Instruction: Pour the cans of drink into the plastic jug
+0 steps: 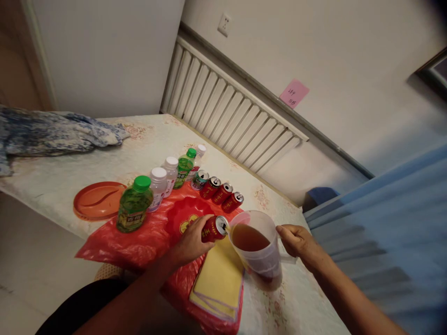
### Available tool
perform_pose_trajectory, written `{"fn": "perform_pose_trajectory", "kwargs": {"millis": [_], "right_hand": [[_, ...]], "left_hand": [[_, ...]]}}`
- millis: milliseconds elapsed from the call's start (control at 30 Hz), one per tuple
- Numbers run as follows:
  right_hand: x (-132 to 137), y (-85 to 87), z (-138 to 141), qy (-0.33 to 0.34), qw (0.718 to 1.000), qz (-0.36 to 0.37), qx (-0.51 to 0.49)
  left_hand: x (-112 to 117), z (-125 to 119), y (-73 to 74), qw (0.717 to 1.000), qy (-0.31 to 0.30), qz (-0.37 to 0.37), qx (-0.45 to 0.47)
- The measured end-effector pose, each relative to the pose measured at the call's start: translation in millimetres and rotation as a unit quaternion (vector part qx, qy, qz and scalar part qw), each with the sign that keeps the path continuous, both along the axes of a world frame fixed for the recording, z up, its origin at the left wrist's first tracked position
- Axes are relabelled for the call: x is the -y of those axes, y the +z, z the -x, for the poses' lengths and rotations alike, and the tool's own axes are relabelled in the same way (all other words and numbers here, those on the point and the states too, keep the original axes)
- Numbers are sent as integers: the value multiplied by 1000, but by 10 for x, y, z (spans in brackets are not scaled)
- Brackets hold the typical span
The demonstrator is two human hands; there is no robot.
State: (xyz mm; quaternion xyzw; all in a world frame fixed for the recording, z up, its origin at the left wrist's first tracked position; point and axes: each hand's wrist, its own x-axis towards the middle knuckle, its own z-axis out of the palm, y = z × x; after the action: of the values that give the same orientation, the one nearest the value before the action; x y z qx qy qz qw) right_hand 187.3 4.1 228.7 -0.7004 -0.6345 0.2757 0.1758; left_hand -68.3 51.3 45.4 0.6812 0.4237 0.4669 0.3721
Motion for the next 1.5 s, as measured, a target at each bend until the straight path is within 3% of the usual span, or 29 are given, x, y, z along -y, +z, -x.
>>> {"fn": "perform_pose_trajectory", "kwargs": {"millis": [300, 433, 533, 667, 967, 1233, 1500], "right_hand": [[-57, 35, -52, -9, 994, -15, -110], [-153, 100, 4, -33, 983, -71, -167], [-252, 149, 125, -44, 966, -131, -220], [-449, 110, 307, -51, 921, -186, -337], [-898, -438, 746, -29, 826, -213, -522], [-940, -892, 1045, -27, 811, -156, -563], [-952, -1289, 1065, -11, 817, -146, -558]], "left_hand": [[38, 48, 46, 1000, 4, 7, 5], [77, 77, 46, 1000, -11, 11, 2], [140, 107, 46, 999, -39, 23, 6], [255, 158, 55, 995, -89, 41, 24], [429, 161, 65, 975, -191, 94, 55], [465, 116, 78, 967, -216, 122, 59], [439, 130, 82, 970, -215, 106, 36]]}}
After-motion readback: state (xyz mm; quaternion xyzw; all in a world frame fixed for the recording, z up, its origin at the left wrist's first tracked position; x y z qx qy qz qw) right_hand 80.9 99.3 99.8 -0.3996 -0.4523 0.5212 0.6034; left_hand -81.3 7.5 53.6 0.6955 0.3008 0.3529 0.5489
